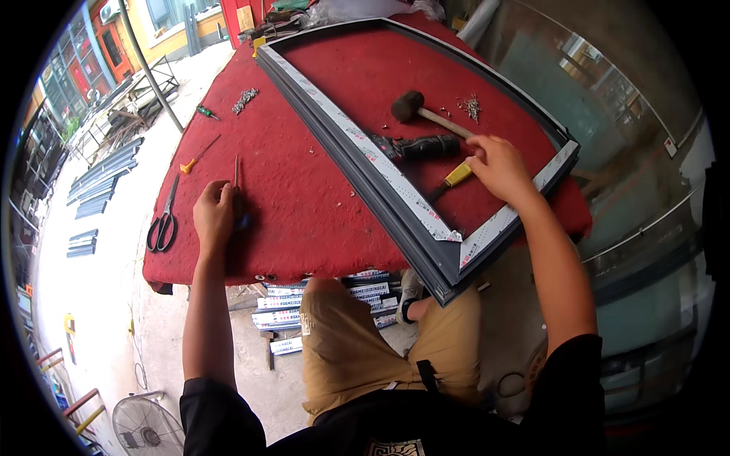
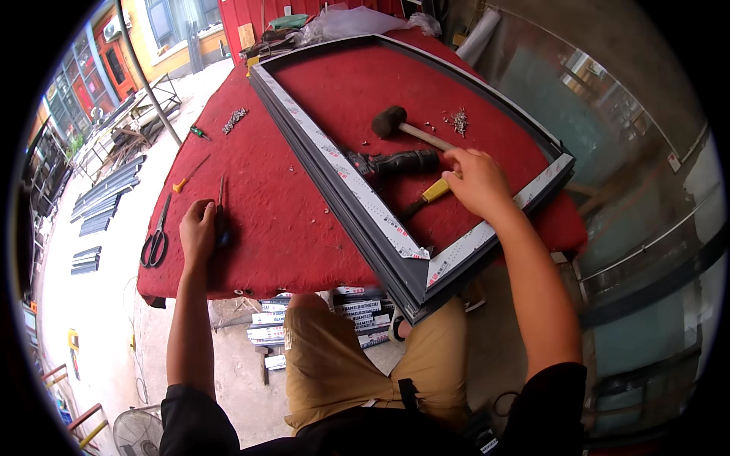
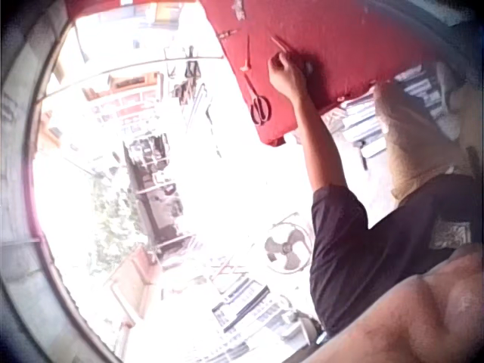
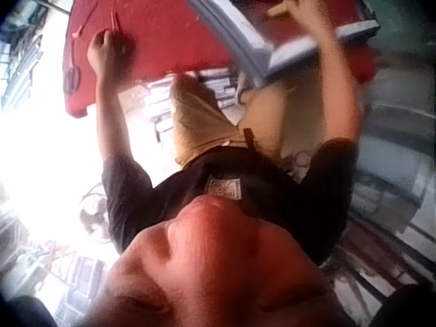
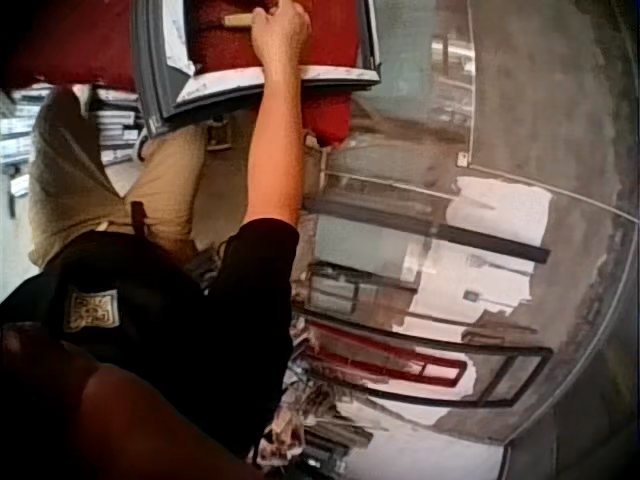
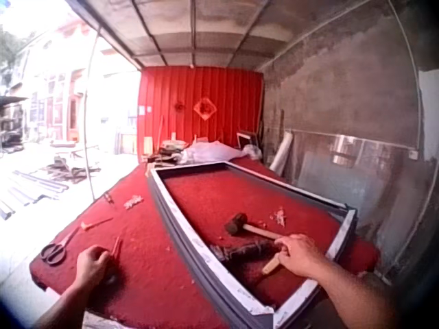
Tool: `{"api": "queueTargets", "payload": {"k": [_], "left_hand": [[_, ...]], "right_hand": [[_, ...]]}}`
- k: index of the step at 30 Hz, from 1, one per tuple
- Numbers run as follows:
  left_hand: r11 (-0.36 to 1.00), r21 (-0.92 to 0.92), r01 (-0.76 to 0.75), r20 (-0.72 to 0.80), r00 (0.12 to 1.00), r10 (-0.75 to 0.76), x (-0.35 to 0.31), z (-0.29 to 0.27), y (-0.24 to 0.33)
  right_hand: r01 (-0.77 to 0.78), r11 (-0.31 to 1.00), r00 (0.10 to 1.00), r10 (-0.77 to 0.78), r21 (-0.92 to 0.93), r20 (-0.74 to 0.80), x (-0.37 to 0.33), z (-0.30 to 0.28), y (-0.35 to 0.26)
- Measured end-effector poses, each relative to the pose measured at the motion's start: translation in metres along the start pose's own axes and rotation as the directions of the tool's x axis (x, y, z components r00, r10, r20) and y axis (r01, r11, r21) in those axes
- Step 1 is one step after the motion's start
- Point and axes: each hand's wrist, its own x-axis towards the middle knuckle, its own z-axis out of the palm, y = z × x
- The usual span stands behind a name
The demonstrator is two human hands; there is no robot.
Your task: The person uses a cordless drill to fasten screws into a metal window frame resting on a red workbench. They repeatedly position the drill, drive screws into the frame's corners and edges, and adjust the frame's position to access different fastening points.
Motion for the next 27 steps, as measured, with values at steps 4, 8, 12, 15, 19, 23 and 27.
{"api": "queueTargets", "payload": {"k": [4,8,12,15,19,23,27], "left_hand": [[0.998,0.016,-0.066,-0.059,0.996,0.067,-0.002,-0.003,-0.001],[0.998,0.014,-0.056,-0.078,0.995,0.057,-0.007,-0.005,0.002],[0.999,0.011,-0.046,-0.065,0.997,0.046,-0.006,-0.005,0.006],[0.999,0.011,-0.043,-0.083,0.996,0.044,-0.005,-0.004,0.004],[0.997,-0.068,-0.044,-0.1,0.994,0.037,-0.002,0.003,-0.003],[0.993,-0.119,-0.026,-0.124,0.992,0.011,-0.002,-0.002,-0.01],[0.991,-0.107,-0.077,-0.153,0.986,0.06,-0.002,-0.001,-0.013]], "right_hand": [[0.32,0.946,0.947,-0.319,-0.044,0.034,0.049,0.04,-0.013],[0.346,0.938,0.885,-0.327,0.001,0.332,0.074,0.074,-0.047],[0.386,0.922,0.894,-0.366,-0.027,0.257,0.074,0.083,-0.04],[0.414,0.91,0.888,-0.4,-0.012,0.227,0.073,0.083,-0.03],[0.385,0.922,0.907,-0.385,0.038,0.169,0.076,0.072,-0.014],[0.337,0.916,0.937,-0.348,0.216,0.015,0.08,0.065,-0.003],[0.276,0.791,0.961,-0.243,0.546,-0.133,0.09,0.065,0.006]]}}
